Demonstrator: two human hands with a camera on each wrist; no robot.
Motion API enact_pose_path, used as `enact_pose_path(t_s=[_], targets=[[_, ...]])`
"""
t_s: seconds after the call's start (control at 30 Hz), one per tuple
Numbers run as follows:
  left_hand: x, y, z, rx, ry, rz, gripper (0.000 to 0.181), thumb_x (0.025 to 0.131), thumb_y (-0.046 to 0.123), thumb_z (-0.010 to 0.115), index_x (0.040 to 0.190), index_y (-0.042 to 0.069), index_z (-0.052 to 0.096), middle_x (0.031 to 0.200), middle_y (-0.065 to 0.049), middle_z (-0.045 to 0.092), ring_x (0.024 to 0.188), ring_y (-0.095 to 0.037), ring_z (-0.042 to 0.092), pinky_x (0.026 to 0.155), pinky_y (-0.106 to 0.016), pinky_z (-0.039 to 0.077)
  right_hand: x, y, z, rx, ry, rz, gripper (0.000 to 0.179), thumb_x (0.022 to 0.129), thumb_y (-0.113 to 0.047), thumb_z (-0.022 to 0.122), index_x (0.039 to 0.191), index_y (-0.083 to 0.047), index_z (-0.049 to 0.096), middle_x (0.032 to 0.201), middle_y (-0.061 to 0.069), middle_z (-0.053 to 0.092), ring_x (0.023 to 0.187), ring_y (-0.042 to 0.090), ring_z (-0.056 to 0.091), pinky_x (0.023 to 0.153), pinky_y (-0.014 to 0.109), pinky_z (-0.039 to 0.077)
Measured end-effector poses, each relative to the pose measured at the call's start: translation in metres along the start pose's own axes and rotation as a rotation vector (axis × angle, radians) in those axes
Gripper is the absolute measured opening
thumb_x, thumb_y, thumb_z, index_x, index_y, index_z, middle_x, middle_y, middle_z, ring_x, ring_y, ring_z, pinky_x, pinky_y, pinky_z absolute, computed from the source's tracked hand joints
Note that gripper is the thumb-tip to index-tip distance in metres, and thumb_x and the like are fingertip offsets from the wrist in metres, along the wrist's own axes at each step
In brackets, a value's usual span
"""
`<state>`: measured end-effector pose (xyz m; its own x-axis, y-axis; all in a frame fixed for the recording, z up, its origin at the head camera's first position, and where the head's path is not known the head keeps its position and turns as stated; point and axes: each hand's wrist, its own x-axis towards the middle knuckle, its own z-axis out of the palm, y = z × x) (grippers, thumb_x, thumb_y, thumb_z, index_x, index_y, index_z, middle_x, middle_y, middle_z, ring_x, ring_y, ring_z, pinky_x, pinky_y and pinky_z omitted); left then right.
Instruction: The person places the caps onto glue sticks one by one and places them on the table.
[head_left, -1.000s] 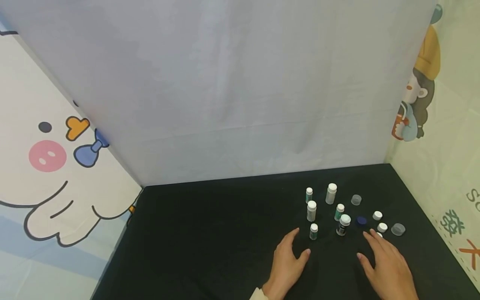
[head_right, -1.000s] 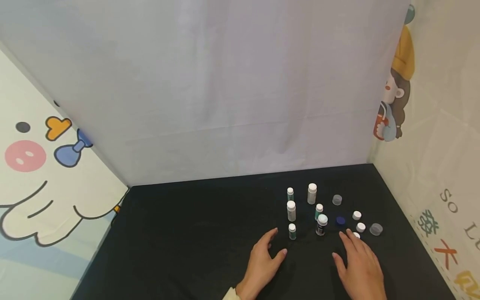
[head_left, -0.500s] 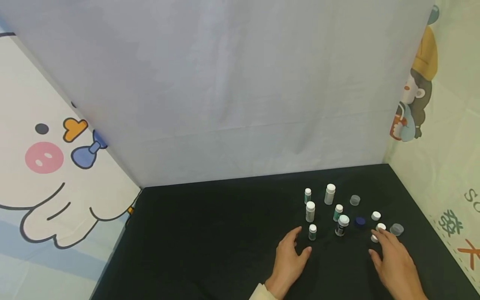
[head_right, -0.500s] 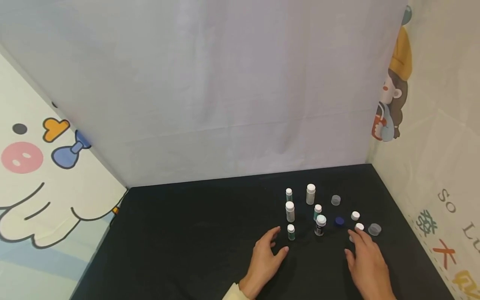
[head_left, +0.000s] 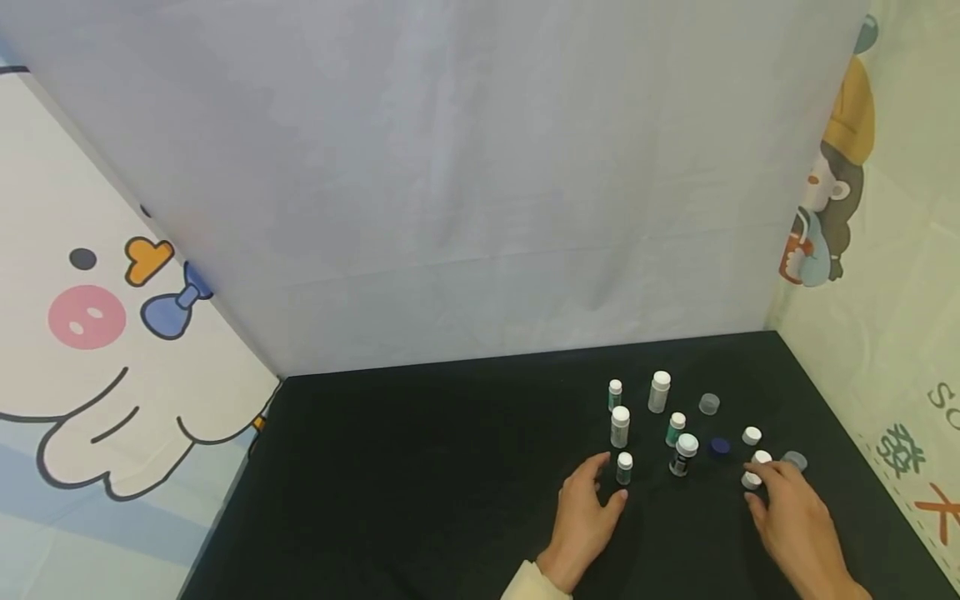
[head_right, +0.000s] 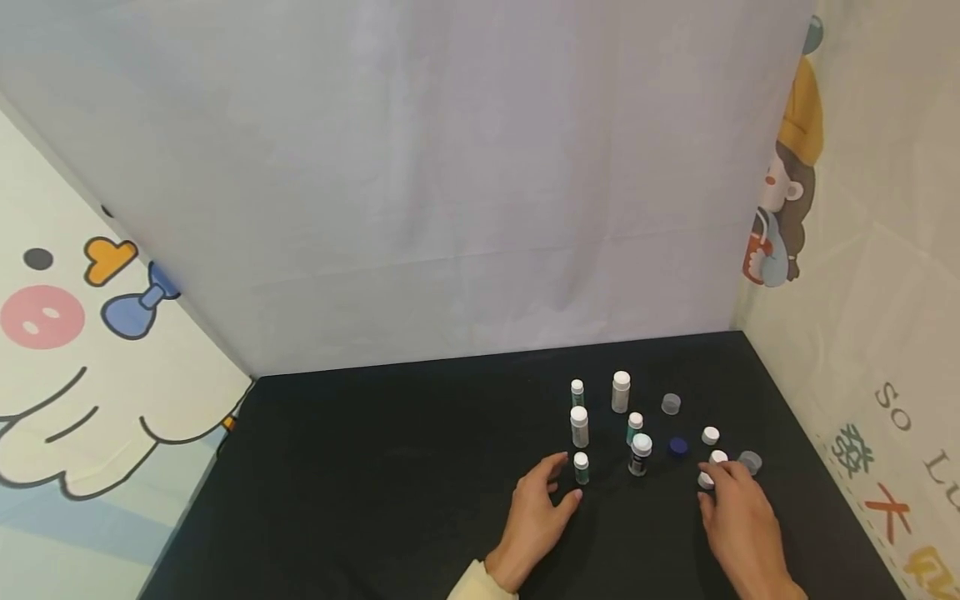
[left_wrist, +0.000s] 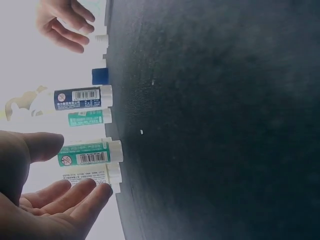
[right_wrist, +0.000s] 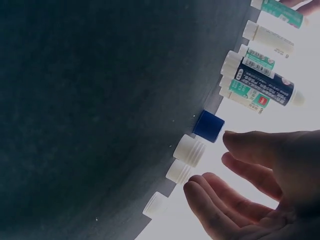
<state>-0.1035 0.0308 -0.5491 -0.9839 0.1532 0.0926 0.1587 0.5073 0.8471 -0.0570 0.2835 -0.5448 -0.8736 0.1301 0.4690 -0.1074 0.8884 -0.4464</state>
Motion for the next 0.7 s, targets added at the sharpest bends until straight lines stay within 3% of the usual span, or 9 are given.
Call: enact_pose_path(t_s=[0.5,0.7], targets=[[0.014,0.000,0.008,-0.010,0.005,0.036,0.040,0.087,0.001,0.082,0.126,0.005,0.073,0.120,-0.009,0.077,0.111,-0.018,0.073,0.088,-0.027,0.060,0.006,0.007,0.004,-0.023,-0.063,0.027,0.034,0.068,0.018,0.080,0.099,0.009,0.072,0.091,0.024,0.063,0.083,0.049,0.065,0.070,0.066,0.049],[0.018,-0.001,0.012,-0.023,-0.014,0.024,0.038,0.088,0.001,0.082,0.125,0.005,0.073,0.118,-0.009,0.078,0.108,-0.017,0.074,0.087,-0.027,0.060,0.007,0.009,0.006,-0.016,-0.086,0.027,0.033,0.069,0.017,0.080,0.100,0.009,0.072,0.093,0.026,0.065,0.085,0.052,0.066,0.071,0.068,0.049]])
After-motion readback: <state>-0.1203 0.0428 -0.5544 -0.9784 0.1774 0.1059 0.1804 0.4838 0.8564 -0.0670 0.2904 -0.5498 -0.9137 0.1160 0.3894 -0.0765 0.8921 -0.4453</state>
